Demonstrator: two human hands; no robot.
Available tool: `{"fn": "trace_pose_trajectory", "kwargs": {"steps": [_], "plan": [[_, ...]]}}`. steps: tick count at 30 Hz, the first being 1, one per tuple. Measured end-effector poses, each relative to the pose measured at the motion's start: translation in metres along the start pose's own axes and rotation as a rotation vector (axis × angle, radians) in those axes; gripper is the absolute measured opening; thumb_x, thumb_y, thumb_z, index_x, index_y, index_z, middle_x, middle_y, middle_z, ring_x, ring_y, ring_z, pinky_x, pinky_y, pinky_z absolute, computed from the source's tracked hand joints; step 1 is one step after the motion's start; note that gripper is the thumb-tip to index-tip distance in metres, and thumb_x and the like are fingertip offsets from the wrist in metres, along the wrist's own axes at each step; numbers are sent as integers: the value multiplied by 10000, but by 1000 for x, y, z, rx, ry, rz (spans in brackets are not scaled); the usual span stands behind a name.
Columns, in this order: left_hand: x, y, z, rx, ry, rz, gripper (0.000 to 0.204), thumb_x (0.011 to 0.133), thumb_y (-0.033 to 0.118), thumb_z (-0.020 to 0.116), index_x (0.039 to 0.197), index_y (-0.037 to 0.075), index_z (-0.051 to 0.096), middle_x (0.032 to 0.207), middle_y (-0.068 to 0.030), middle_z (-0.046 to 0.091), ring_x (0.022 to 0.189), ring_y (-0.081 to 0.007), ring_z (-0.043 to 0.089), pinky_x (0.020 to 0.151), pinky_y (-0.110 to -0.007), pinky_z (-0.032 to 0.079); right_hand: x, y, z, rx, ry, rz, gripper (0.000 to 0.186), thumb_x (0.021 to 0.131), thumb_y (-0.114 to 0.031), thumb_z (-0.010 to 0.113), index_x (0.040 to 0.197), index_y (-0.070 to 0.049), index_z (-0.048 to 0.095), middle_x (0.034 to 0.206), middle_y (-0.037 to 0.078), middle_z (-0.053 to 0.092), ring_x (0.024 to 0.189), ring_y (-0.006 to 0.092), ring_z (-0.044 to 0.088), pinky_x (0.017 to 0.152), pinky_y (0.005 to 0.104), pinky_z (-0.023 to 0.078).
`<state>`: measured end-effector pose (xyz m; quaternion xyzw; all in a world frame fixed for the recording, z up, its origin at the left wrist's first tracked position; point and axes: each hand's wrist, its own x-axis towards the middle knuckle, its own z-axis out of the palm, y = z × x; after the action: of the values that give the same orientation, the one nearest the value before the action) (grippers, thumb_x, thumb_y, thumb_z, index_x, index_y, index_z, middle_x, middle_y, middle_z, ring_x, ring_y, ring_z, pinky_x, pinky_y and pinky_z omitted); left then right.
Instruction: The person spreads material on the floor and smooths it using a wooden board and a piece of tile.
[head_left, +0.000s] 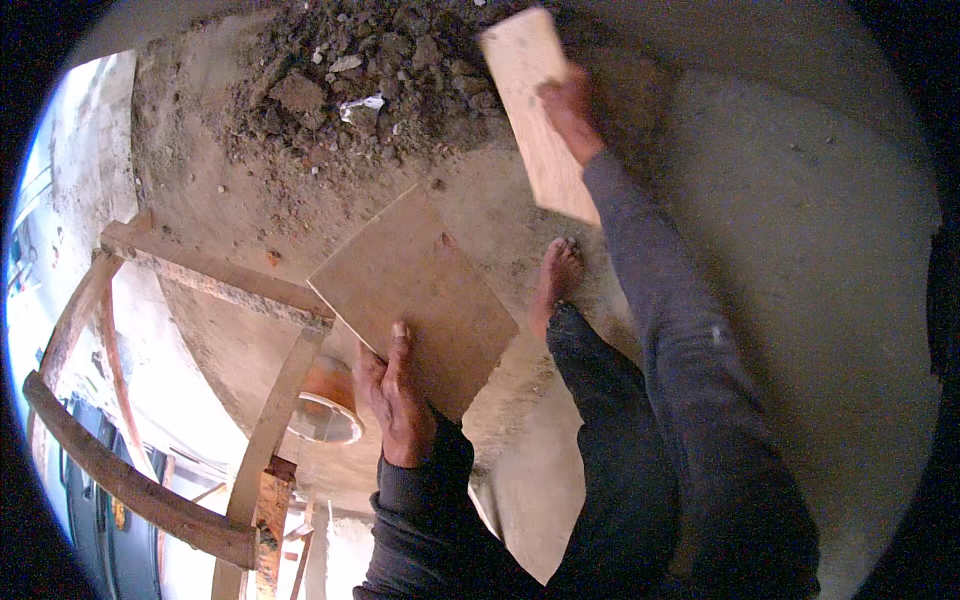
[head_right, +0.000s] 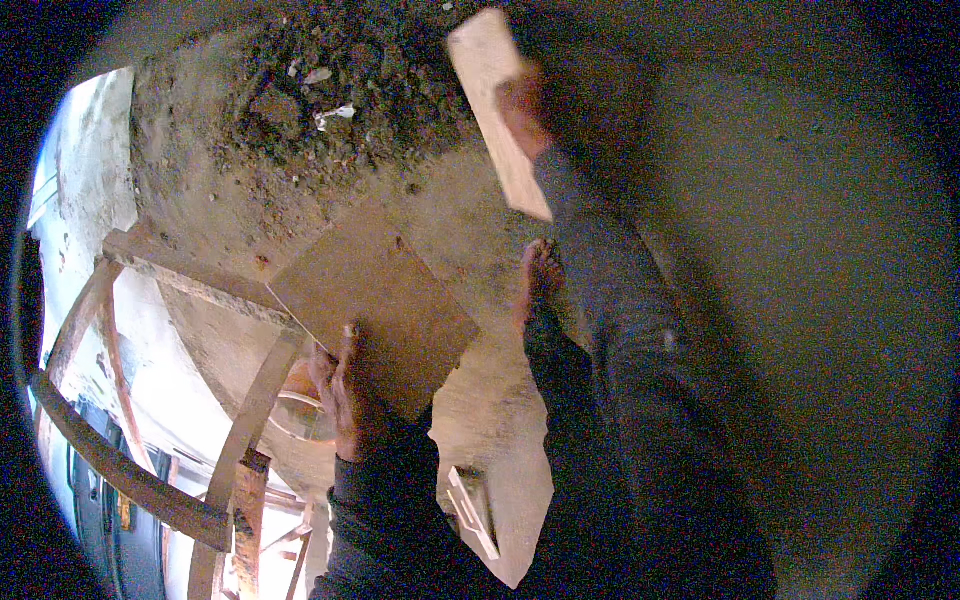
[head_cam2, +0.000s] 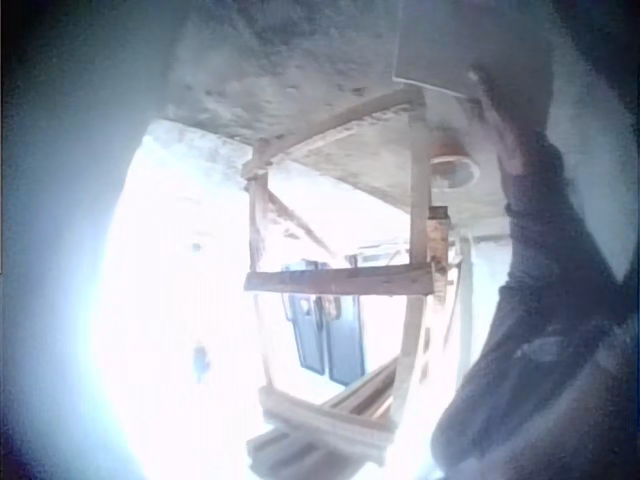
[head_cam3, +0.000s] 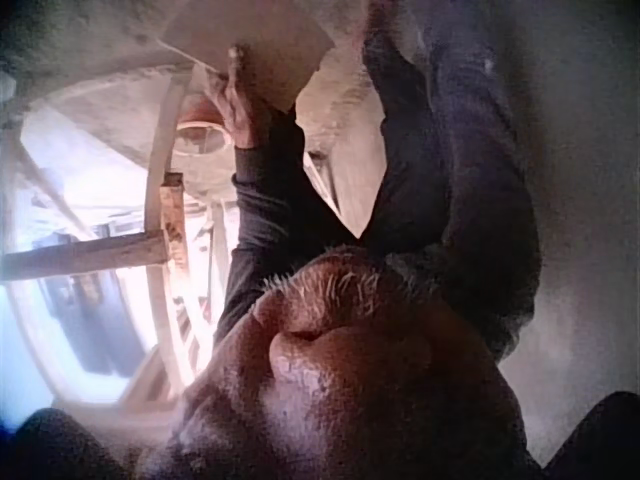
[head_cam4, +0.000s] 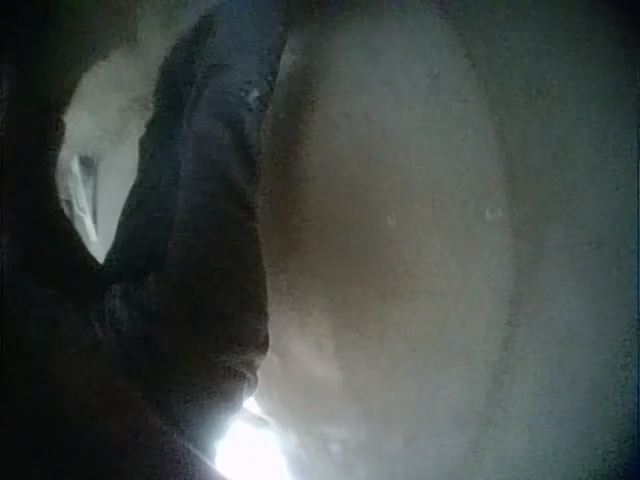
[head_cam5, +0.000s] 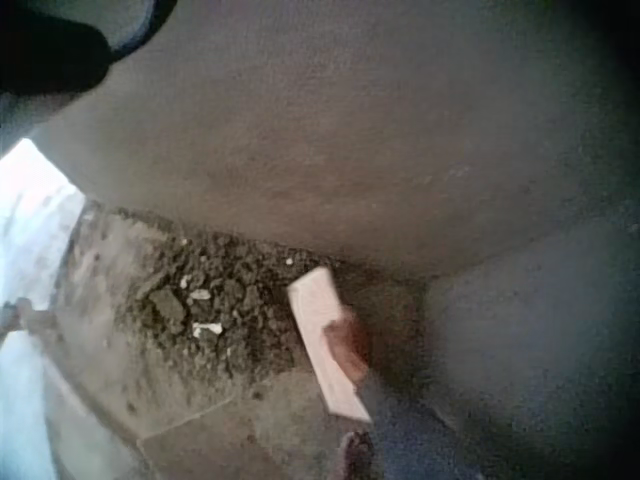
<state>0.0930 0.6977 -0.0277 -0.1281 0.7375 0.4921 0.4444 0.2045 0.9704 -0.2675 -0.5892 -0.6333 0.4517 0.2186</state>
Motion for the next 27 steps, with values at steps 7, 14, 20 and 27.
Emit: {"fn": "trace_pose_trajectory", "kwargs": {"steps": [7,14,20,27], "plan": [[-5,4,7,-19,-1,-72,459,875,254,558,1214,-26,428,1143,-141,527,1013,-225,506,891,-345,396,-23,93,-107,549,-63,507,290,713,-137,644,967,-10,583,885,99,623,787,232,608,712,373,501],[-4,11,-1,218,124,-26,435,856,260,567,1164,-34,478,1101,-134,536,966,-218,512,860,-334,405,-29,126,-82,558,69,538,262,774,-201,606,975,-35,577,870,82,619,745,234,603,679,375,507],[-4,22,31,12,8,8,446,846,264,570,1162,-38,480,1080,-140,539,951,-227,514,856,-335,404,116,200,-91,-257,-318,-8,164,878,-189,488,971,-74,558,897,80,611,759,232,590,659,349,500],[1,15,21,186,60,12,447,856,272,562,1172,-31,475,1090,-153,529,966,-234,506,867,-341,392,16,49,-15,693,40,388,343,778,-232,640,1046,-33,562,953,106,621,838,236,610,714,373,507]]}}
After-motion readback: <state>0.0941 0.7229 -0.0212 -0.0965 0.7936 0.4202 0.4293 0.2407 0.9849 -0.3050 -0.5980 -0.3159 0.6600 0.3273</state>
